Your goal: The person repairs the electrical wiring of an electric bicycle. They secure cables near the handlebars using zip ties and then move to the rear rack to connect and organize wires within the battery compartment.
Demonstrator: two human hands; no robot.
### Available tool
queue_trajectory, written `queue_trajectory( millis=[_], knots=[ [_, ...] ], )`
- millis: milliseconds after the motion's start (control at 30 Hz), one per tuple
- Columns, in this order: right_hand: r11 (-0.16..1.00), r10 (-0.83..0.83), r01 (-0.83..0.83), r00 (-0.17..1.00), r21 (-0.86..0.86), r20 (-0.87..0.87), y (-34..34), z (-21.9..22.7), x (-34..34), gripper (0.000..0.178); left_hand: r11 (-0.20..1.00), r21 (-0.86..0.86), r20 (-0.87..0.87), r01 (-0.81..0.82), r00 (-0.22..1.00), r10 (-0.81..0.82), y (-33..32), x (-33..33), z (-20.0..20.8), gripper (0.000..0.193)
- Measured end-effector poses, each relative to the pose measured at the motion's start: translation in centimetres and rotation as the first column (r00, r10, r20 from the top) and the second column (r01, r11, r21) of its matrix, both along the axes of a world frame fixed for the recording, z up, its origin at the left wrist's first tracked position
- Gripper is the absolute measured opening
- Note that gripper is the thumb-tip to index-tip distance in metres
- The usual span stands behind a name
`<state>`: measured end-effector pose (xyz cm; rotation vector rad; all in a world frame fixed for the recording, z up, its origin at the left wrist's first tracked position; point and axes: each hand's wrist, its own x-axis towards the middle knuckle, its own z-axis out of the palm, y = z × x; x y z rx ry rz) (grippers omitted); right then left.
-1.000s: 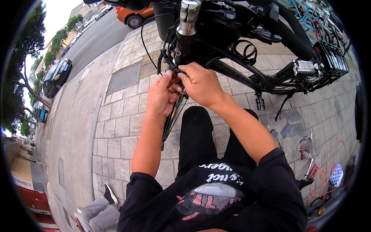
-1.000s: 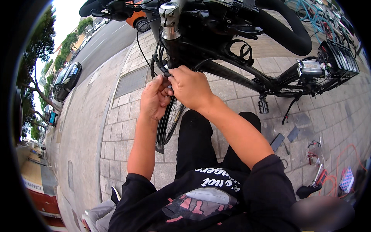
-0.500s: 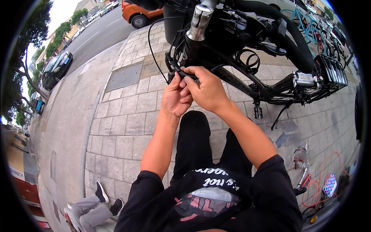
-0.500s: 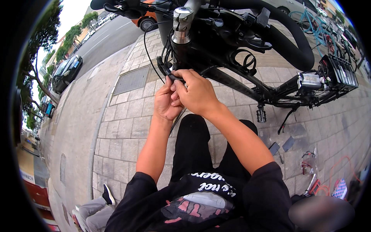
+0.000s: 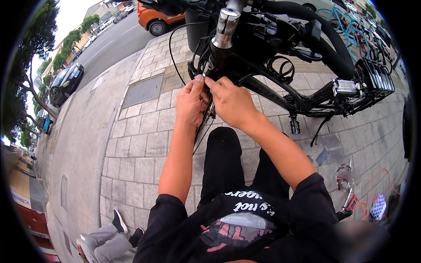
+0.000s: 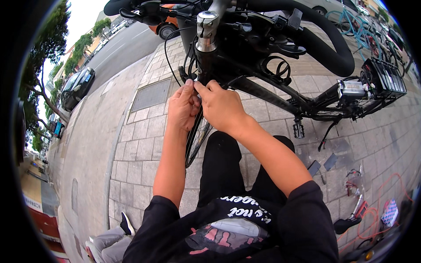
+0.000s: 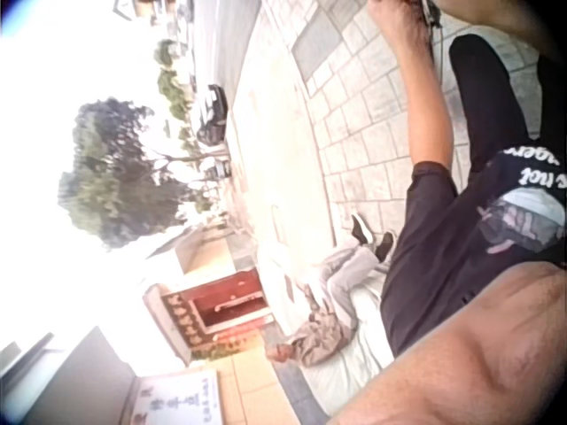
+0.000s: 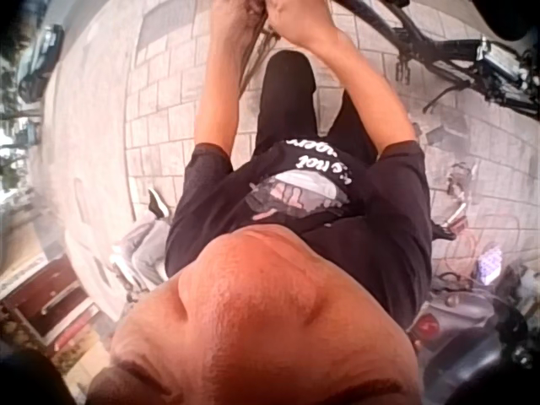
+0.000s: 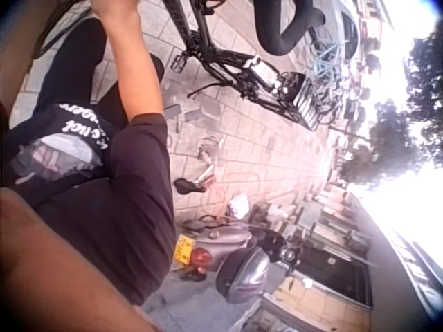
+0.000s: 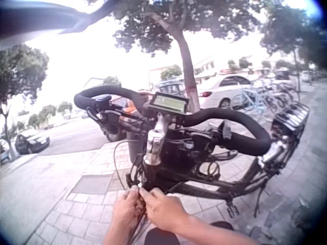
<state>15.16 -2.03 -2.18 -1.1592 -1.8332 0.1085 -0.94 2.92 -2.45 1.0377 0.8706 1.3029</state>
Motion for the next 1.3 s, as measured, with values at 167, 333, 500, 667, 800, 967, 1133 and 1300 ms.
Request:
queue_trajectory(
  millis=[167,333,500,667,800,967,1133,1300],
  knots=[
    [0.998,0.062,-0.059,0.991,0.031,-0.115,-0.1,0.2,0.3,0.030,0.906,0.000,0.387,0.424,0.835,-0.391,1.1,-1.3,-1.9,0.037],
    [0.987,0.068,-0.107,0.957,-0.124,-0.282,-1.0,1.2,0.5,0.026,0.841,0.043,0.568,0.539,0.679,-0.465,0.4,-0.9,-1.5,0.045],
    [0.972,0.087,-0.137,0.964,-0.192,-0.250,-0.7,1.7,1.1,0.028,0.991,-0.088,0.163,0.103,0.983,-0.088,0.0,-1.3,1.2,0.057],
    [0.971,0.083,-0.137,0.962,-0.195,-0.261,-0.3,1.4,1.2,0.033,0.923,0.231,-0.144,-0.307,0.928,0.345,1.3,-1.6,3.0,0.050],
    [0.960,0.134,-0.185,0.962,-0.209,-0.238,-0.1,1.9,1.4,0.041,0.925,0.351,-0.436,-0.142,0.850,0.296,1.8,-2.3,4.9,0.047],
    [0.817,0.145,-0.164,0.986,-0.553,-0.079,0.0,6.7,1.3,0.047,0.967,0.252,-0.625,0.048,0.771,0.125,2.9,-3.9,6.2,0.036],
    [0.640,0.207,-0.284,0.958,-0.714,-0.197,0.7,7.8,-0.1,0.066,0.941,0.307,-0.615,0.146,0.785,0.079,1.8,-4.9,6.7,0.026],
    [0.589,0.114,-0.522,0.809,-0.617,-0.577,1.3,5.4,-0.6,0.072,0.928,0.327,-0.556,0.177,0.830,0.038,1.1,-5.6,6.3,0.030]
  ],
)
